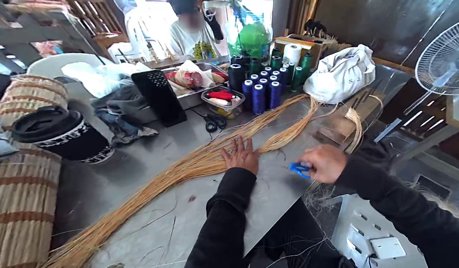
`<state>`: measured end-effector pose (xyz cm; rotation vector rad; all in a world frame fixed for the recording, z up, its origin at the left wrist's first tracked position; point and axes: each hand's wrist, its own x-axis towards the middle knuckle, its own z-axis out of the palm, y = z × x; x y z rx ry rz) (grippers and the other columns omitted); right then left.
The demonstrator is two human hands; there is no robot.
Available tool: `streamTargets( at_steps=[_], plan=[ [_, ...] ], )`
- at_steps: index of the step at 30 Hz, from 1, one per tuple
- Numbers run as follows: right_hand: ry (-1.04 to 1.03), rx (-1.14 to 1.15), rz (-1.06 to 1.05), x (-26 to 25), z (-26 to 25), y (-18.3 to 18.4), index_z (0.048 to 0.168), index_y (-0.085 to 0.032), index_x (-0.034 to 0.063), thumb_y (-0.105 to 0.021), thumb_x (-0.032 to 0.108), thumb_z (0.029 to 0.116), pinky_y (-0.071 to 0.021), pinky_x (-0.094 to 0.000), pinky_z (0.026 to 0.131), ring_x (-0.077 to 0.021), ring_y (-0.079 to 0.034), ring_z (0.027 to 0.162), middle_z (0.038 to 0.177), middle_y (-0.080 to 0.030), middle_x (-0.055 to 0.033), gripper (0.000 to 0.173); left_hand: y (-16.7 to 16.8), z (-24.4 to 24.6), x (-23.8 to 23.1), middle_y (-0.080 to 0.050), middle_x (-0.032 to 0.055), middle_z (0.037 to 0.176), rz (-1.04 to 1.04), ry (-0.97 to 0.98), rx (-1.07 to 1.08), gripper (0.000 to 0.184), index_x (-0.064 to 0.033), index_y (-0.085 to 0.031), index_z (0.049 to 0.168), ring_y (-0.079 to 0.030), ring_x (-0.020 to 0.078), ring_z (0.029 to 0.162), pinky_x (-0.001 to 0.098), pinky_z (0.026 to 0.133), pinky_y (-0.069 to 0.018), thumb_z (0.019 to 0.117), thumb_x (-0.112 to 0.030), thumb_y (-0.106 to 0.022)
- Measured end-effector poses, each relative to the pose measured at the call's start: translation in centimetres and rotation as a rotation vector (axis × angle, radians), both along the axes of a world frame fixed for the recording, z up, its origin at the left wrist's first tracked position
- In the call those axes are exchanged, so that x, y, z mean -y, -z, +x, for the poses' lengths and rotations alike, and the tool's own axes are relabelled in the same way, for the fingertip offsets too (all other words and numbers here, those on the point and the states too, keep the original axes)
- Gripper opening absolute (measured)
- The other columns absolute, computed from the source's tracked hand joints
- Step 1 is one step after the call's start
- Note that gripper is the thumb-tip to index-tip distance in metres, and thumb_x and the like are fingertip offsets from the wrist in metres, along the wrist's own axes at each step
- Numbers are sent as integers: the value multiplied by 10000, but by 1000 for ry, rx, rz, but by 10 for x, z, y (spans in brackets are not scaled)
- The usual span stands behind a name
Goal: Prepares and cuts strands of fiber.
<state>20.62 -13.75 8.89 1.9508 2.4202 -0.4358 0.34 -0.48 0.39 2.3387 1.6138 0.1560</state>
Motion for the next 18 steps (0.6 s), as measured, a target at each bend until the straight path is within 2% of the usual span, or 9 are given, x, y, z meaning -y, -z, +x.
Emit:
streamTargets(
  at_steps=[3,7,10,15,18],
  plan=[
    [-17,53,-197,-7,-8,16,1281,-659,5,-632,-17,908,-493,-610,904,-424,-646,1060,1125,-673,-245,374,2,-1,0,-236,145,1695,16,1,-1,597,-192,-359,1613,-159,381,1575,739,1186,-51,1095,-486,-387],
    [-17,80,-285,-12,-17,8,1318,-576,-21,-655,-72,884,-482,-633,927,-467,-615,1134,1192,-632,-289,444,0,-2,2,-221,152,1698,22,9,-9,598,-180,-362,1610,-164,376,1574,730,1191,-63,1092,-475,-407],
    [-27,93,-333,-13,-17,1,1349,-551,-19,-709,-44,857,-486,-618,936,-452,-623,1118,1166,-643,-276,517,-2,-4,2,-224,164,1695,18,10,-3,604,-162,-380,1600,-177,383,1570,728,1192,-65,1089,-483,-414],
    [39,84,-297,-13,-16,8,1322,-568,23,-715,26,878,-488,-616,902,-419,-640,1090,1114,-673,-232,468,-1,-4,2,-231,167,1692,18,2,-11,601,-162,-378,1601,-191,376,1567,718,1195,-70,1090,-476,-419],
    [118,59,-308,-8,-17,9,1362,-539,20,-696,22,890,-480,-601,939,-419,-627,1132,1170,-659,-238,498,-1,-5,2,-232,167,1692,16,-1,-11,603,-157,-375,1602,-189,375,1568,717,1197,-70,1090,-472,-425]
  ],
)
